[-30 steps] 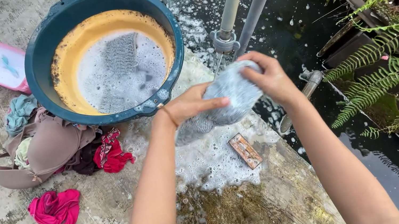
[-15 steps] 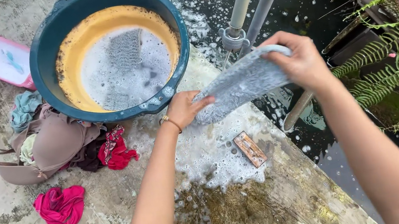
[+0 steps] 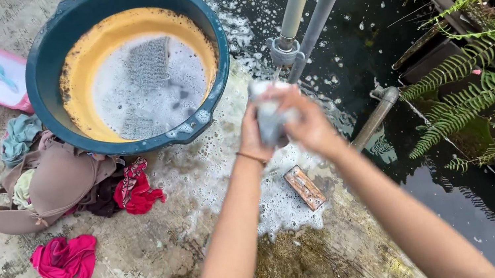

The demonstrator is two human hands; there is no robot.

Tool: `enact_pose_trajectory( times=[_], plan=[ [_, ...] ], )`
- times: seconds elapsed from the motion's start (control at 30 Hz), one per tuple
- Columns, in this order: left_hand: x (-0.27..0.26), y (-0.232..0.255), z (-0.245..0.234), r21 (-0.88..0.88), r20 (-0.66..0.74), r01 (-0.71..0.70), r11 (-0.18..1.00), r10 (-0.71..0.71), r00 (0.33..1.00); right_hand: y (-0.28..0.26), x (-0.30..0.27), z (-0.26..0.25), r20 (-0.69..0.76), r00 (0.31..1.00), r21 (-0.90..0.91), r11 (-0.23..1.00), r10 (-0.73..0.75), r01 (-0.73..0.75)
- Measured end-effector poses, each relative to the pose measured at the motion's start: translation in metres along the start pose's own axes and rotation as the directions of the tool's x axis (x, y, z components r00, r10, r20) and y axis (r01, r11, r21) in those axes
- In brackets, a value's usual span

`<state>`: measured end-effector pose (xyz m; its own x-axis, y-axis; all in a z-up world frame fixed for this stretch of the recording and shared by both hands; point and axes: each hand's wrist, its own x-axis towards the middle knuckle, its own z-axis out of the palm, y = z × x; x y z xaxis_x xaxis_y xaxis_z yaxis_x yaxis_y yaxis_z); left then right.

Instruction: Hand washing several pieces of clothing in a basin outdoors using a soap bar.

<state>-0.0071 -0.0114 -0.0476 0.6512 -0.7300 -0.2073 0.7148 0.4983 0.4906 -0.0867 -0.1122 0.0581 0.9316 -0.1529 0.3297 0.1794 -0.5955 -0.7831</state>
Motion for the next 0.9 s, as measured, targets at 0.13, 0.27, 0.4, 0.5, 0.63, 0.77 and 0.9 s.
enact_pose_trajectory(
  times=[0.13,0.27,0.4,0.5,0.63,0.77,0.9],
  plan=[
    [0.003,-0.013,0.007,-0.126,0.109,-0.04,0.991,0.054,0.993,-0.024,0.009,0.022,0.043,0.872,-0.25,0.84,-0.487,0.481],
    [0.053,-0.059,-0.065,-0.292,0.243,-0.064,0.954,0.139,0.96,0.008,0.014,0.038,-0.046,0.916,-0.249,0.893,-0.399,0.376],
    [0.071,-0.065,-0.06,-0.21,-0.056,-0.247,0.946,0.241,0.969,0.019,0.027,0.05,-0.216,0.975,-0.045,0.997,0.049,-0.06],
    [0.033,-0.042,-0.005,0.484,-0.49,-0.062,0.873,0.329,0.807,0.083,0.045,0.056,-0.24,0.859,0.324,0.872,0.452,-0.368],
    [0.049,-0.041,-0.004,0.719,-0.374,-0.188,0.669,0.601,0.707,0.053,0.039,0.038,-0.215,0.844,0.457,0.814,0.492,-0.358],
    [0.064,-0.035,-0.033,-0.084,-0.038,-0.307,0.948,0.305,0.952,-0.007,0.009,0.034,-0.231,0.958,-0.092,0.984,-0.168,0.15],
    [0.057,-0.038,-0.048,-0.377,0.273,-0.031,0.926,0.143,0.951,0.0,-0.003,0.045,-0.185,0.903,-0.306,0.896,-0.387,0.321]
  ],
)
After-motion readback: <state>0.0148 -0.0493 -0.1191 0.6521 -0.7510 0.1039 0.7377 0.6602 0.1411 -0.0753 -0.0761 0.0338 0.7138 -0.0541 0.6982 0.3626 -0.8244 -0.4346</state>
